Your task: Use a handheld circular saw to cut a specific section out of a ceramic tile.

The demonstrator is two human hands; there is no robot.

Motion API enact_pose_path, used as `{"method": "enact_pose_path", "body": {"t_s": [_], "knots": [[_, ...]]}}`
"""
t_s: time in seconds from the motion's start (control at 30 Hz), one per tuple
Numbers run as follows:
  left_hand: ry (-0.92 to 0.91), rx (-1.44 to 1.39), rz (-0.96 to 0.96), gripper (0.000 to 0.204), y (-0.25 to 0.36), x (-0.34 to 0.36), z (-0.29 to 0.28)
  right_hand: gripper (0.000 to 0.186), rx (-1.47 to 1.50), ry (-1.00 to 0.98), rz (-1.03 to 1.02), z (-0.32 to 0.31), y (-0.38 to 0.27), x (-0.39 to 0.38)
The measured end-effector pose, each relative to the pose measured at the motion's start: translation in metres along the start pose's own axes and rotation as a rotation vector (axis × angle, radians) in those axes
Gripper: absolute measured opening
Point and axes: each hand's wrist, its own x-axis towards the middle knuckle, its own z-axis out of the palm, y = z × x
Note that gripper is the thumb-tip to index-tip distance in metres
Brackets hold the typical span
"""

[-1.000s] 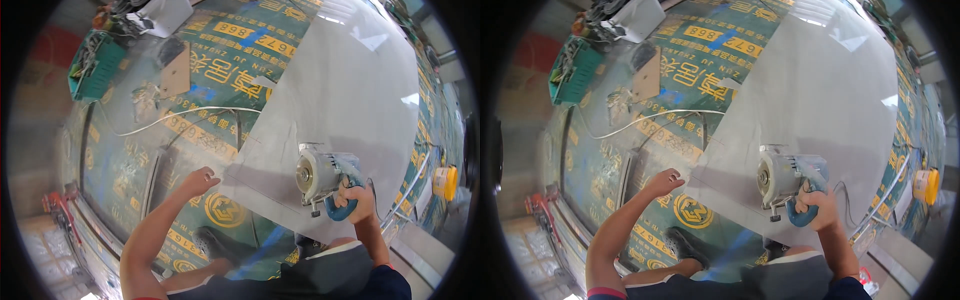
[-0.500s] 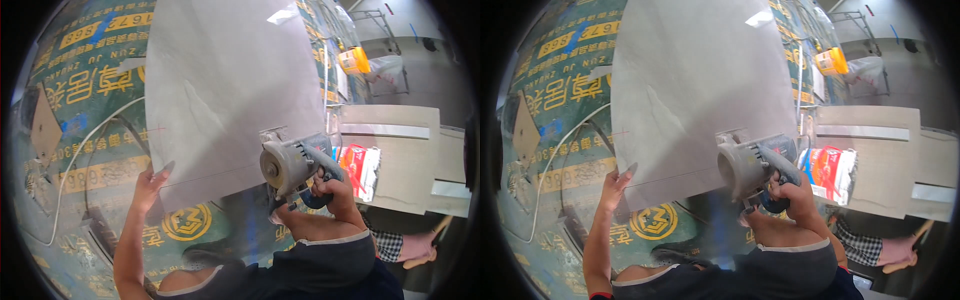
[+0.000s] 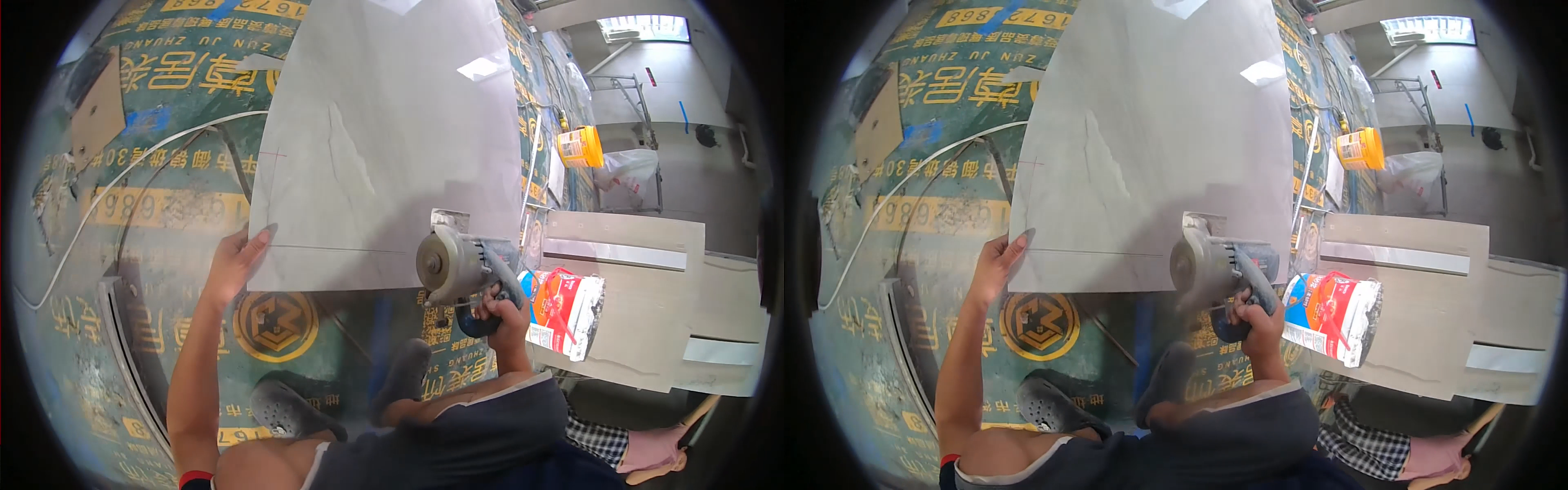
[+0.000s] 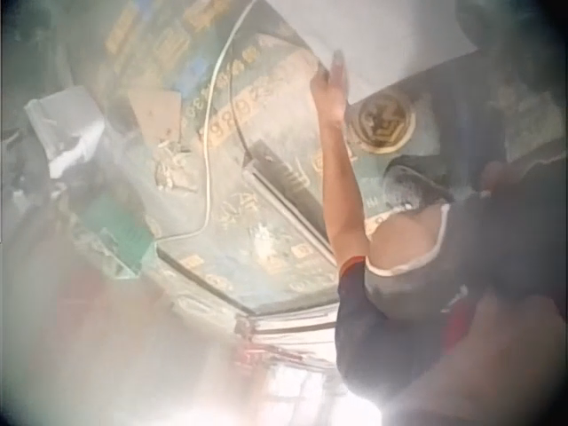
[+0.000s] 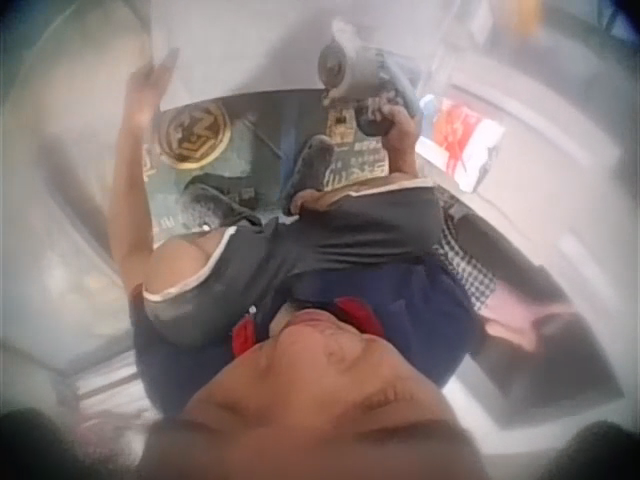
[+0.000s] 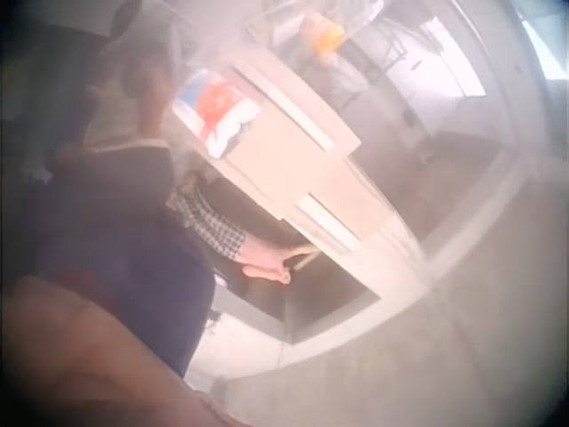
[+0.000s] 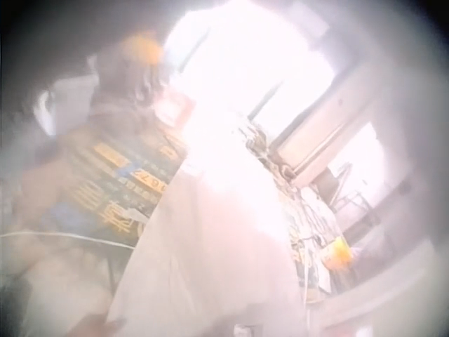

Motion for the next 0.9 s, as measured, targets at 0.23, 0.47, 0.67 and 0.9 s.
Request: {"method": "enact_pose_path", "body": {"t_s": [0.23, 0.47, 0.67, 0.9], "knots": [[0.007, -0.229, -0.127, 0.052, -0.008, -0.006, 0.009, 0.022, 0.086, -0.043, -0.034, -0.02, 0.026, 0.004], [0.033, -0.316, -0.085, 0.052, -0.014, -0.006, 0.014, 0.018, 0.09, -0.084, -0.037, -0.028, 0.037, 0.008], [0.084, -0.328, -0.066, 0.048, -0.016, -0.004, 0.021, 0.018, 0.06, -0.11, -0.056, -0.031, 0.043, 0.01], [0.117, -0.332, -0.06, 0.044, -0.021, -0.002, 0.018, 0.017, 0.077, -0.067, -0.05, -0.02, 0.042, 0.007]]}}
